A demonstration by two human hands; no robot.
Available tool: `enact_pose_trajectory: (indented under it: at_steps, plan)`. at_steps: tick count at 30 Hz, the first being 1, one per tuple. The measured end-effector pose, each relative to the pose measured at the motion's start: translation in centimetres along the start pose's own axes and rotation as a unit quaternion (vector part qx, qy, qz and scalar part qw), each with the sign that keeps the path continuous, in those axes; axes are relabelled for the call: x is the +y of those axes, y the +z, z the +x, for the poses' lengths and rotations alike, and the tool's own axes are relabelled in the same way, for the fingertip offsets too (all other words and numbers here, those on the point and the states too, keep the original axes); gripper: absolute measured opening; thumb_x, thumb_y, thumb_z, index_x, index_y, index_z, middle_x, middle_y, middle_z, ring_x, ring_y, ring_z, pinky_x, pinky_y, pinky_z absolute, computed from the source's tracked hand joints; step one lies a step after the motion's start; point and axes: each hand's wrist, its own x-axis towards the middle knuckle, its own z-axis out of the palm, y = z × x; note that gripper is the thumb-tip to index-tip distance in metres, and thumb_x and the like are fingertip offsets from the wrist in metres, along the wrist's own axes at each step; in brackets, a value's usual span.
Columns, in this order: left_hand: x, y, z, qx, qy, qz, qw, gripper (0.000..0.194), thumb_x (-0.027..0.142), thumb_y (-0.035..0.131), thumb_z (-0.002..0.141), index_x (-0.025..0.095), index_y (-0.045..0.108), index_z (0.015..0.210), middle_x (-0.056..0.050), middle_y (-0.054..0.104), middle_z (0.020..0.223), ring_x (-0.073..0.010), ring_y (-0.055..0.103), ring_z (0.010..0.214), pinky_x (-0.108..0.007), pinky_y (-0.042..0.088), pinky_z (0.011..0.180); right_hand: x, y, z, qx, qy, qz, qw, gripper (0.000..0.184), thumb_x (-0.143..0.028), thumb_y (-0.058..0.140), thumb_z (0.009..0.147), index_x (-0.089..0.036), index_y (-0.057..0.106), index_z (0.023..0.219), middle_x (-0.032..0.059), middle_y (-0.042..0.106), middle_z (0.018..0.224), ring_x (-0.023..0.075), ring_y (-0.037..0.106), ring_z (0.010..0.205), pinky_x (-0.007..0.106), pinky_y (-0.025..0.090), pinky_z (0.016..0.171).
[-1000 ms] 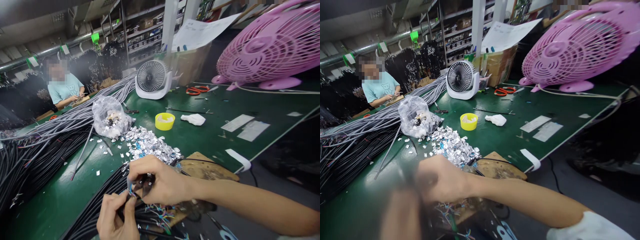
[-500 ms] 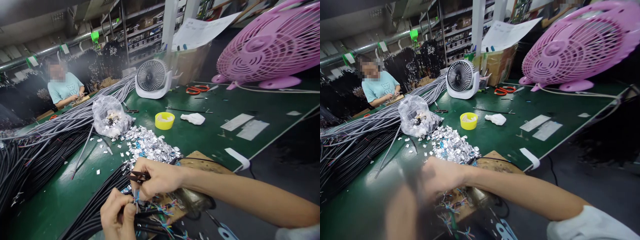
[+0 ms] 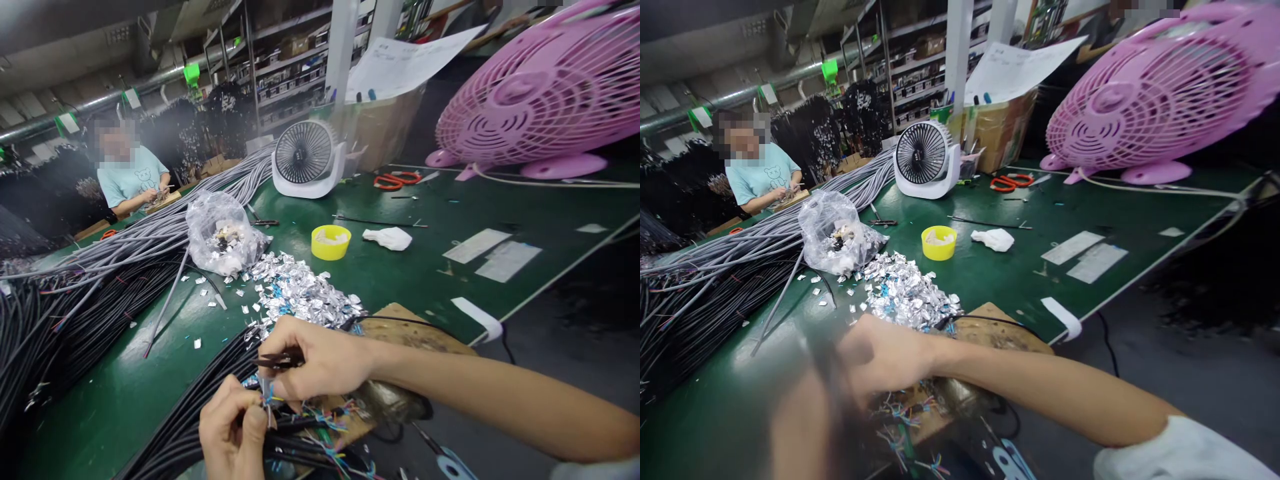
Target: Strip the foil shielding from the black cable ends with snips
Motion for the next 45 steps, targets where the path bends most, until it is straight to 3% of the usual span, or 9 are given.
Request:
enact_pose_trajectory:
  at_steps: [6, 15, 21, 24, 28, 34, 41, 45]
  plan:
    - [-0.12, 0.03, -0.17, -0.017, -0.001, 0.0, 1.0, 0.041, 0.044, 0.051, 0.084, 0.016, 0.06, 0.056, -0.001, 0.046, 0.055, -0.0121, 0.045, 0.052, -0.025, 0.028, 0.049, 0.01, 0.17, -0.07, 0.021, -0.014, -0.002, 1.0, 0.004, -0.007, 0.054, 0.062, -0.007, 0.055, 0.057, -0.0067, 0.047, 0.047, -0.0003, 0.037, 0.042, 0.008, 0.029, 0.039]
    - [0.0, 0.03, -0.18, -0.033, -0.002, -0.005, 0.999, 0.043, 0.043, 0.051, 0.085, 0.016, 0.06, 0.053, -0.002, 0.048, 0.053, -0.0123, 0.046, 0.051, -0.025, 0.028, 0.049, 0.05, 0.28, -0.02, 0.015, -0.022, -0.007, 1.0, 0.002, -0.009, 0.054, 0.063, -0.008, 0.056, 0.062, -0.0086, 0.04, 0.05, -0.0007, 0.03, 0.045, 0.009, 0.03, 0.043]
    - [0.49, -0.24, -0.25, -0.035, 0.004, -0.009, 0.999, 0.04, 0.041, 0.052, 0.085, 0.016, 0.061, 0.055, -0.001, 0.047, 0.054, -0.0122, 0.045, 0.051, -0.026, 0.027, 0.05, 0.21, 0.38, 0.08, 0.068, -0.019, -0.064, 0.995, 0.004, -0.006, 0.055, 0.062, -0.009, 0.056, 0.061, -0.0079, 0.043, 0.05, 0.0004, 0.034, 0.045, 0.009, 0.03, 0.042]
    - [0.42, -0.33, -0.26, -0.029, 0.003, -0.011, 1.0, 0.038, 0.04, 0.052, 0.085, 0.016, 0.06, 0.057, -0.001, 0.046, 0.054, -0.0122, 0.045, 0.052, -0.026, 0.027, 0.05, 0.2, 0.28, 0.15, 0.09, -0.056, -0.08, 0.991, 0.007, -0.005, 0.052, 0.066, -0.009, 0.055, 0.062, -0.0065, 0.046, 0.053, 0.001, 0.037, 0.048, 0.01, 0.034, 0.046]
    - [-0.01, -0.31, -0.16, -0.015, -0.009, -0.014, 1.0, 0.038, 0.039, 0.05, 0.087, 0.016, 0.058, 0.057, -0.001, 0.045, 0.055, -0.0117, 0.044, 0.052, -0.025, 0.028, 0.049, -0.03, 0.35, -0.07, 0.075, -0.099, -0.077, 0.989, 0.008, -0.01, 0.052, 0.071, -0.009, 0.06, 0.068, -0.0023, 0.054, 0.06, 0.0029, 0.044, 0.054, 0.012, 0.039, 0.051]
    - [-0.27, -0.13, 0.0, 0.001, -0.017, -0.013, 1.0, 0.043, 0.042, 0.046, 0.088, 0.016, 0.055, 0.055, -0.001, 0.044, 0.055, -0.0119, 0.044, 0.052, -0.025, 0.028, 0.049, 0.19, 0.7, -0.18, 0.083, -0.09, -0.08, 0.989, 0.022, -0.003, 0.062, 0.063, -0.008, 0.065, 0.084, -0.0017, 0.059, 0.067, 0.0035, 0.052, 0.057, 0.011, 0.042, 0.053]
    - [-0.07, 0.03, -0.04, 0.019, -0.018, 0.002, 1.0, 0.045, 0.043, 0.047, 0.087, 0.016, 0.054, 0.052, -0.001, 0.044, 0.053, -0.0119, 0.044, 0.051, -0.025, 0.029, 0.049, 0.33, 0.59, -0.18, 0.131, -0.158, -0.166, 0.965, 0.017, -0.002, 0.065, 0.064, -0.009, 0.065, 0.079, 0.0, 0.062, 0.07, 0.005, 0.054, 0.06, 0.014, 0.046, 0.059]
    - [0.2, 0.13, 0.01, 0.033, -0.013, 0.013, 0.999, 0.045, 0.044, 0.048, 0.086, 0.016, 0.056, 0.052, -0.001, 0.044, 0.053, -0.012, 0.044, 0.05, -0.025, 0.03, 0.048, 0.2, 0.75, -0.18, 0.148, -0.207, -0.204, 0.945, 0.006, -0.007, 0.066, 0.067, -0.01, 0.061, 0.069, -0.0007, 0.059, 0.066, 0.005, 0.05, 0.057, 0.015, 0.044, 0.056]
